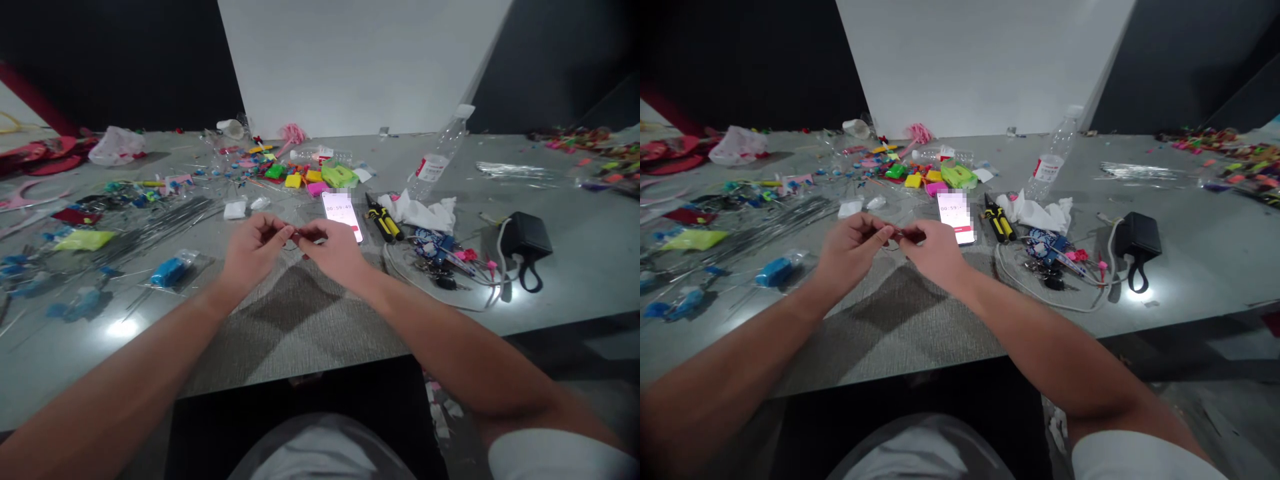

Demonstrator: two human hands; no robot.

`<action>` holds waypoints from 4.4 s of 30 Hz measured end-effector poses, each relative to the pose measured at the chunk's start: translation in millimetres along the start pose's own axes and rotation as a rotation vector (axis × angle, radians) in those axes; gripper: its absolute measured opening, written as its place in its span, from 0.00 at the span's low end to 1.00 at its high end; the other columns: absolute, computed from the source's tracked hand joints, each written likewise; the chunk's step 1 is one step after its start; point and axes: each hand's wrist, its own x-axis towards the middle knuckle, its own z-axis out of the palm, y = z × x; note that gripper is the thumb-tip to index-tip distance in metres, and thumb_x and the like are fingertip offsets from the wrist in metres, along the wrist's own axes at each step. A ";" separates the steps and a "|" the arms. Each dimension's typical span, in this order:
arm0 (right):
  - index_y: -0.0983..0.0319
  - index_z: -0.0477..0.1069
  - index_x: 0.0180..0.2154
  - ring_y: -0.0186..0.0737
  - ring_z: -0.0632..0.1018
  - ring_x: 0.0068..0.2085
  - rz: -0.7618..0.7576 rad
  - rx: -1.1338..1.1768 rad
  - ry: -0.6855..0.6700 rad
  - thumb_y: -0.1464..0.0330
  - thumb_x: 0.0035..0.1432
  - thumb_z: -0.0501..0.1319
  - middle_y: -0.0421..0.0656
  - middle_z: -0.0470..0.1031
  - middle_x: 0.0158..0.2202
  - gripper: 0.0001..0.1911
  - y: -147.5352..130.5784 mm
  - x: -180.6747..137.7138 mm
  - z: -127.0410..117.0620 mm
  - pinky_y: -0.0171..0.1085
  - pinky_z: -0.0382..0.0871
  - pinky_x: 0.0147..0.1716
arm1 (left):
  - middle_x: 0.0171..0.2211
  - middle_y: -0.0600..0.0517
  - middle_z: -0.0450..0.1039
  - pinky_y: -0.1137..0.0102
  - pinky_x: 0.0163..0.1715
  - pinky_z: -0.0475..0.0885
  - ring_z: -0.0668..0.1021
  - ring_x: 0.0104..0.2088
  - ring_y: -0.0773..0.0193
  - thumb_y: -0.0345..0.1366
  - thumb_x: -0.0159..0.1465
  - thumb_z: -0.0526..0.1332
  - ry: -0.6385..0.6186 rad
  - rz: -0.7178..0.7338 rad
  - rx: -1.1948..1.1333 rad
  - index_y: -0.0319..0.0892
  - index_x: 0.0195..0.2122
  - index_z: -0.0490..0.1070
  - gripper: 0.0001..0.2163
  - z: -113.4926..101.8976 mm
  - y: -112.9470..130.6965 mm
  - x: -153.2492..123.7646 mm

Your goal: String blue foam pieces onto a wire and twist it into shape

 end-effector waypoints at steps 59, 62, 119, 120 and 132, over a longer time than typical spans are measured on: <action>0.62 0.71 0.35 0.35 0.70 0.33 -0.329 -0.469 -0.085 0.66 0.62 0.63 0.41 0.72 0.33 0.06 15.5 10.3 -6.9 0.36 0.61 0.34 | 0.25 0.52 0.73 0.72 0.25 0.63 0.70 0.25 0.69 0.41 0.57 0.71 -0.075 -0.325 -0.304 0.41 0.27 0.80 0.09 1.7 -17.4 7.8; 0.63 0.73 0.33 0.36 0.71 0.33 -0.302 -0.532 -0.076 0.66 0.61 0.64 0.41 0.73 0.32 0.06 9.2 6.8 -7.0 0.36 0.61 0.35 | 0.26 0.52 0.74 0.71 0.27 0.64 0.70 0.26 0.68 0.41 0.59 0.68 -0.030 -0.281 -0.233 0.43 0.27 0.80 0.08 4.5 -15.7 3.0; 0.60 0.67 0.27 0.31 0.72 0.26 0.394 0.367 -0.294 0.69 0.57 0.63 0.39 0.69 0.25 0.08 0.1 11.3 -7.7 0.30 0.57 0.17 | 0.31 0.51 0.78 0.71 0.30 0.66 0.74 0.29 0.64 0.44 0.65 0.61 -0.312 0.102 0.368 0.43 0.38 0.80 0.11 -24.8 -5.8 17.0; 0.61 0.67 0.26 0.30 0.71 0.25 0.417 0.402 -0.281 0.69 0.56 0.65 0.38 0.68 0.24 0.09 1.3 12.1 -7.3 0.29 0.56 0.16 | 0.30 0.52 0.78 0.71 0.30 0.66 0.73 0.29 0.64 0.43 0.64 0.61 -0.308 0.098 0.364 0.43 0.38 0.79 0.11 -24.8 -5.1 17.1; 0.63 0.71 0.24 0.29 0.69 0.22 0.537 0.437 -0.274 0.77 0.50 0.66 0.43 0.75 0.24 0.07 5.3 16.9 -14.1 0.27 0.53 0.14 | 0.33 0.50 0.81 0.70 0.34 0.69 0.78 0.33 0.61 0.42 0.64 0.61 -0.427 0.086 0.407 0.45 0.37 0.80 0.11 -25.9 -6.4 19.0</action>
